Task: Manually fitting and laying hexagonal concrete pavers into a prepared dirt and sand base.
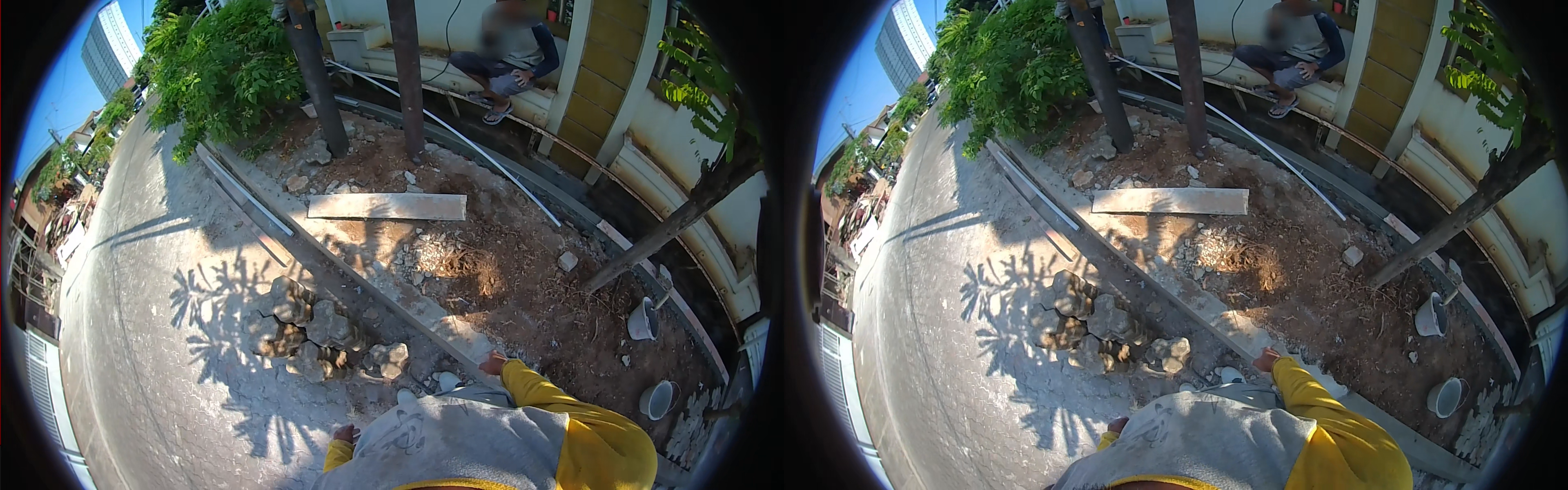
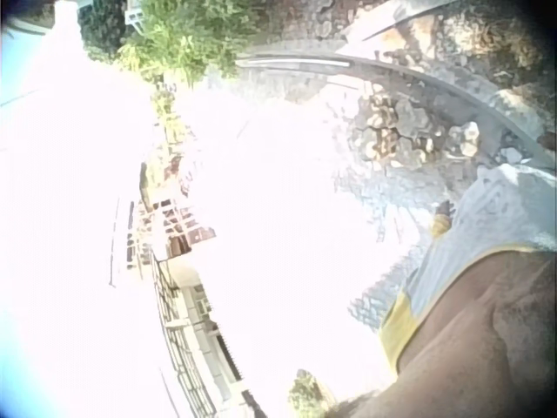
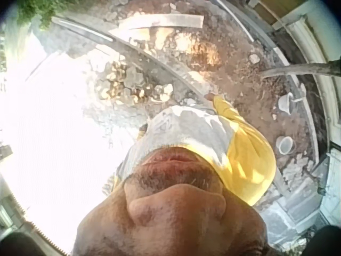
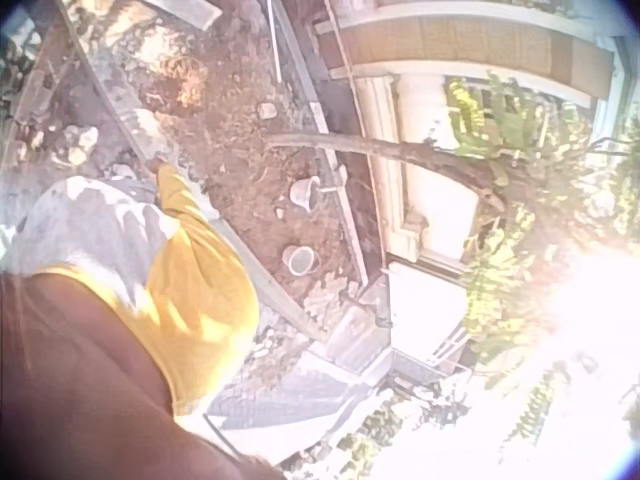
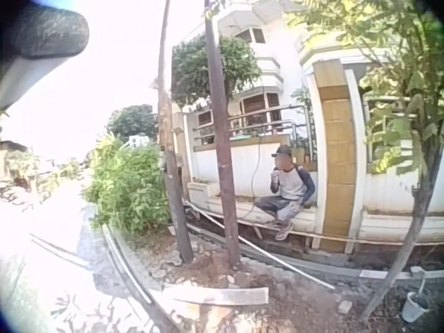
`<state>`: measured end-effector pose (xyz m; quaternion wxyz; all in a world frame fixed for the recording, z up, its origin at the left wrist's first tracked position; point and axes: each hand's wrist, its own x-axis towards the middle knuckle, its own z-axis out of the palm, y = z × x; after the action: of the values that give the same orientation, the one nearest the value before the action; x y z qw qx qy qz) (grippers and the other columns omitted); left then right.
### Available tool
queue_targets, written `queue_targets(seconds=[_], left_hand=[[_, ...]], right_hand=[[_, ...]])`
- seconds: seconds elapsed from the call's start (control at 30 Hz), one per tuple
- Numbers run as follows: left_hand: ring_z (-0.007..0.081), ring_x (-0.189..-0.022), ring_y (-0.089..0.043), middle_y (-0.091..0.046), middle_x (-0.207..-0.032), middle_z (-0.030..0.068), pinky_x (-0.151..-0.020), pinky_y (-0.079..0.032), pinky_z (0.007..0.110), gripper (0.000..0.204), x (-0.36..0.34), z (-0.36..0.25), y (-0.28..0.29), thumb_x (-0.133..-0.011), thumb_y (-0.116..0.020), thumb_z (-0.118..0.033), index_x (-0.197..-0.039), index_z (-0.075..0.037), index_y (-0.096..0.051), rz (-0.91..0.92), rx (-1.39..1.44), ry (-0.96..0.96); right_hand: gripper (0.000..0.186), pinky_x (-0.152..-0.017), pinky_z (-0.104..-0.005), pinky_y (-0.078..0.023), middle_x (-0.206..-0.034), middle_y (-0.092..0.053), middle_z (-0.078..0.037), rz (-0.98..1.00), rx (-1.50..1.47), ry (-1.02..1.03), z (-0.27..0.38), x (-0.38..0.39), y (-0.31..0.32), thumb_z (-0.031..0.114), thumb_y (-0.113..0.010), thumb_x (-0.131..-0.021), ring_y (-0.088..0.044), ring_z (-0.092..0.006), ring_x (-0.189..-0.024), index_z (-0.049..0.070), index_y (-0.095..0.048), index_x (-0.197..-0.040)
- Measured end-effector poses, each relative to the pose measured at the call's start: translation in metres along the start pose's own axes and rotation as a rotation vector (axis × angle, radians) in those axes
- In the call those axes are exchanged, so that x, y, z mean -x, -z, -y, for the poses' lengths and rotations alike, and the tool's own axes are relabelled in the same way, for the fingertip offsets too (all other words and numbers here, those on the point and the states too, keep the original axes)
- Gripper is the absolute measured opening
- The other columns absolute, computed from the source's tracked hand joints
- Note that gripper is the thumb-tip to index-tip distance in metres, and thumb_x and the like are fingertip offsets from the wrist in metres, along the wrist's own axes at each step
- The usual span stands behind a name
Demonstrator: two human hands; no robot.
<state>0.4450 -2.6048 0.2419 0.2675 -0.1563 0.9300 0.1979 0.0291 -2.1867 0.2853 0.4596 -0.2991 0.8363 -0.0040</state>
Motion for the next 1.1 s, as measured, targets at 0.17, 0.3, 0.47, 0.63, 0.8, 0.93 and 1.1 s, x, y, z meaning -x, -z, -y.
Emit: queue_targets(seconds=[0.17,0.3,0.47,0.63,0.8,0.93,1.1], left_hand=[[0.0267,-0.089,-0.071,-0.071,-0.108,0.0118,-0.066,-0.060,0.042,0.034,0.001,-0.015,0.003,-0.098,-0.050,-0.027,-0.122,-0.004,-0.060,0.000,-0.013,-0.020],[0.0258,-0.089,-0.071,-0.072,-0.108,0.0112,-0.066,-0.060,0.042,0.034,0.011,-0.018,-0.007,-0.098,-0.050,-0.027,-0.121,-0.004,-0.060,0.000,-0.029,0.000],[0.0244,-0.085,-0.071,-0.072,-0.107,0.0081,-0.067,-0.056,0.045,0.033,0.017,-0.022,-0.019,-0.098,-0.050,-0.028,-0.122,-0.009,-0.061,-0.114,0.070,0.020],[0.0224,-0.085,-0.071,-0.072,-0.109,0.0074,-0.063,-0.056,0.042,0.033,0.022,-0.052,-0.002,-0.098,-0.049,-0.028,-0.123,-0.009,-0.061,-0.088,1.073,0.695],[0.0208,-0.085,-0.071,-0.071,-0.111,0.0068,-0.059,-0.055,0.040,0.033,0.045,-0.077,0.006,-0.099,-0.049,-0.027,-0.124,-0.009,-0.060,-0.262,1.460,0.944],[0.0245,-0.091,-0.071,-0.071,-0.110,0.0101,-0.079,-0.057,0.045,0.034,0.035,-0.076,-0.020,-0.098,-0.053,-0.032,-0.114,-0.005,-0.066,-0.221,1.043,0.726],[0.0316,-0.102,-0.067,-0.071,-0.107,0.0120,-0.088,-0.053,0.043,0.025,0.053,-0.082,-0.021,-0.089,-0.064,-0.026,-0.106,-0.008,-0.067,-0.050,0.527,0.488]], right_hand=[[0.039,-0.096,-0.0447,-0.051,-0.120,-0.063,-0.025,0.019,0.168,0.114,-0.030,-0.024,-0.021,0.037,-0.052,-0.091,-0.062,-0.0416,-0.112,0.016,-0.068,-0.119],[0.055,-0.099,-0.0441,-0.050,-0.119,-0.065,-0.026,0.028,-0.138,-0.064,-0.029,-0.031,-0.025,0.045,-0.062,-0.084,-0.062,-0.0409,-0.114,0.005,-0.065,-0.122],[0.061,-0.100,-0.0435,-0.049,-0.128,-0.061,-0.026,0.031,-0.341,-0.183,-0.039,-0.046,-0.028,0.043,-0.068,-0.079,-0.060,-0.0389,-0.119,0.001,-0.063,-0.123],[0.061,-0.101,-0.0422,-0.049,-0.133,-0.058,-0.024,0.051,-0.364,-0.178,-0.037,-0.062,-0.021,0.042,-0.069,-0.078,-0.056,-0.0373,-0.124,0.002,-0.062,-0.124],[0.047,-0.086,-0.0437,-0.053,-0.105,-0.071,-0.022,0.028,-0.509,-0.056,-0.015,-0.061,-0.011,0.037,-0.070,-0.077,-0.067,-0.0390,-0.099,-0.001,-0.069,-0.104],[0.028,-0.062,-0.0394,-0.055,-0.080,-0.072,-0.014,-0.010,-0.702,0.101,-0.055,-0.058,-0.030,0.023,-0.067,-0.077,-0.068,-0.0261,-0.068,-0.003,-0.070,-0.088],[0.029,-0.058,-0.0398,-0.055,-0.083,-0.071,-0.016,-0.108,-0.230,0.528,-0.072,-0.072,-0.033,0.022,-0.068,-0.079,-0.068,-0.0250,-0.069,-0.004,-0.069,-0.092]])
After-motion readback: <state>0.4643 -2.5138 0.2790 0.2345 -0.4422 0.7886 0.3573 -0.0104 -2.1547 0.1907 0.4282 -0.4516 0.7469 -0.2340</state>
